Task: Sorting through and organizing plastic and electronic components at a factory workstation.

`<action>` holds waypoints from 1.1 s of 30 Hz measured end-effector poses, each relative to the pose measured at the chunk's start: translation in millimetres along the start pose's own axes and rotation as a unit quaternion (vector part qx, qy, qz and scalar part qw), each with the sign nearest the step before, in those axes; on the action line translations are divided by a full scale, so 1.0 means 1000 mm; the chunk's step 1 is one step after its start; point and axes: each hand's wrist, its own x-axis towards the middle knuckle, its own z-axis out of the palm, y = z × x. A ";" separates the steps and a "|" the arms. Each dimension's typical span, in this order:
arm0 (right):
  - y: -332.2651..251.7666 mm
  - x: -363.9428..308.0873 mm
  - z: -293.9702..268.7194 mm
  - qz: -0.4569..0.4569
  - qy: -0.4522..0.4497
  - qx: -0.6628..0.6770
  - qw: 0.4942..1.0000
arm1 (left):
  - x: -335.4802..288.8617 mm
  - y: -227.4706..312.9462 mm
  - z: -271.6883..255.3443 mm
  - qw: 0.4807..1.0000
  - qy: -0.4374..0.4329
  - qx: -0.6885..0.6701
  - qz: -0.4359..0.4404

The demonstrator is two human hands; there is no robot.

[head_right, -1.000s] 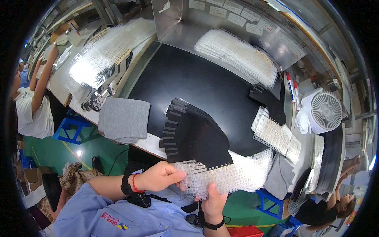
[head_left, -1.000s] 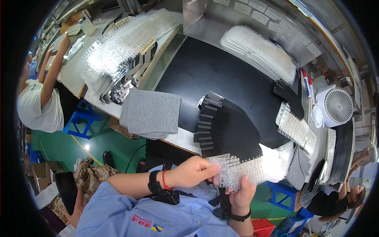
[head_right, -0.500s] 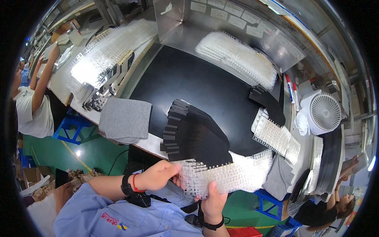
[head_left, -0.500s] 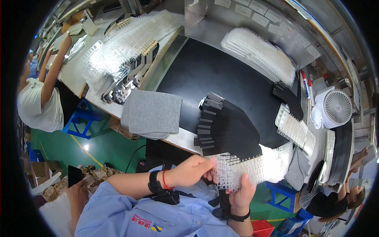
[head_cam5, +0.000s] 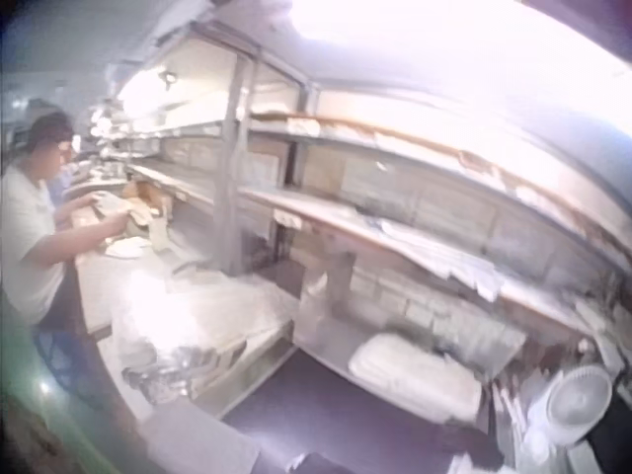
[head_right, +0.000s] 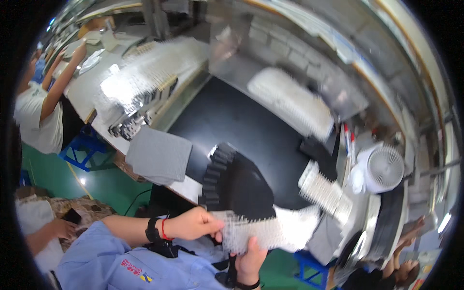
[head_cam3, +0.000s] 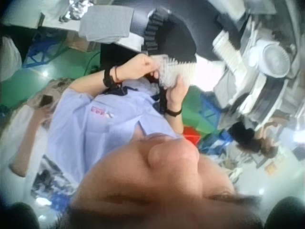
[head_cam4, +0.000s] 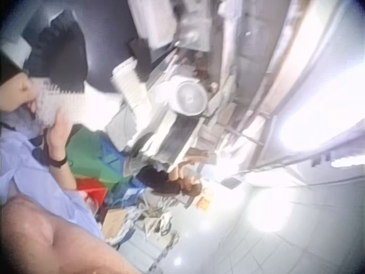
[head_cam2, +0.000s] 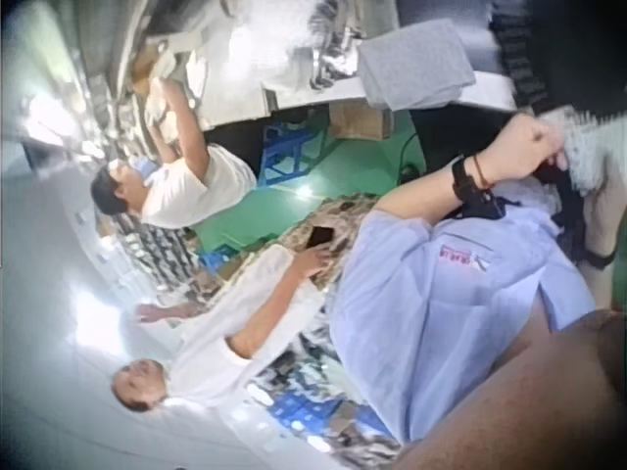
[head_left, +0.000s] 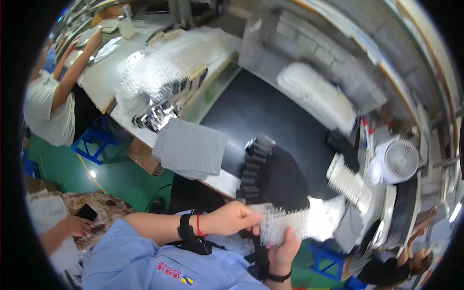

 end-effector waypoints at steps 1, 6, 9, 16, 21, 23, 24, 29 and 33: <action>0.005 0.000 -0.006 -0.003 -0.006 -0.002 1.000 | 0.000 0.003 0.000 0.999 -0.006 0.035 0.014; 0.013 -0.009 -0.014 0.043 -0.003 -0.009 0.999 | -0.007 0.001 0.002 0.997 -0.001 0.074 0.035; 0.015 -0.008 -0.012 0.073 -0.018 -0.023 0.997 | -0.014 0.003 0.003 0.994 0.008 0.096 0.044; 0.016 -0.004 -0.015 0.057 -0.001 -0.001 0.998 | -0.004 -0.010 0.009 0.997 0.001 0.042 0.066; 0.012 -0.013 0.001 0.049 0.008 -0.008 0.999 | 0.002 -0.019 0.010 0.998 0.003 -0.009 0.063; 0.013 -0.014 -0.001 0.043 -0.001 -0.013 0.999 | 0.003 -0.020 0.010 0.997 -0.003 -0.053 0.061; 0.012 -0.014 -0.004 0.045 -0.015 -0.017 0.999 | 0.003 -0.022 0.010 0.997 -0.002 -0.052 0.060; 0.012 -0.020 0.001 0.048 -0.022 -0.026 0.998 | -0.004 -0.020 0.008 0.996 0.020 0.019 0.085; 0.008 -0.020 0.008 0.041 0.018 -0.014 0.999 | -0.003 -0.012 0.011 0.994 0.014 0.054 0.091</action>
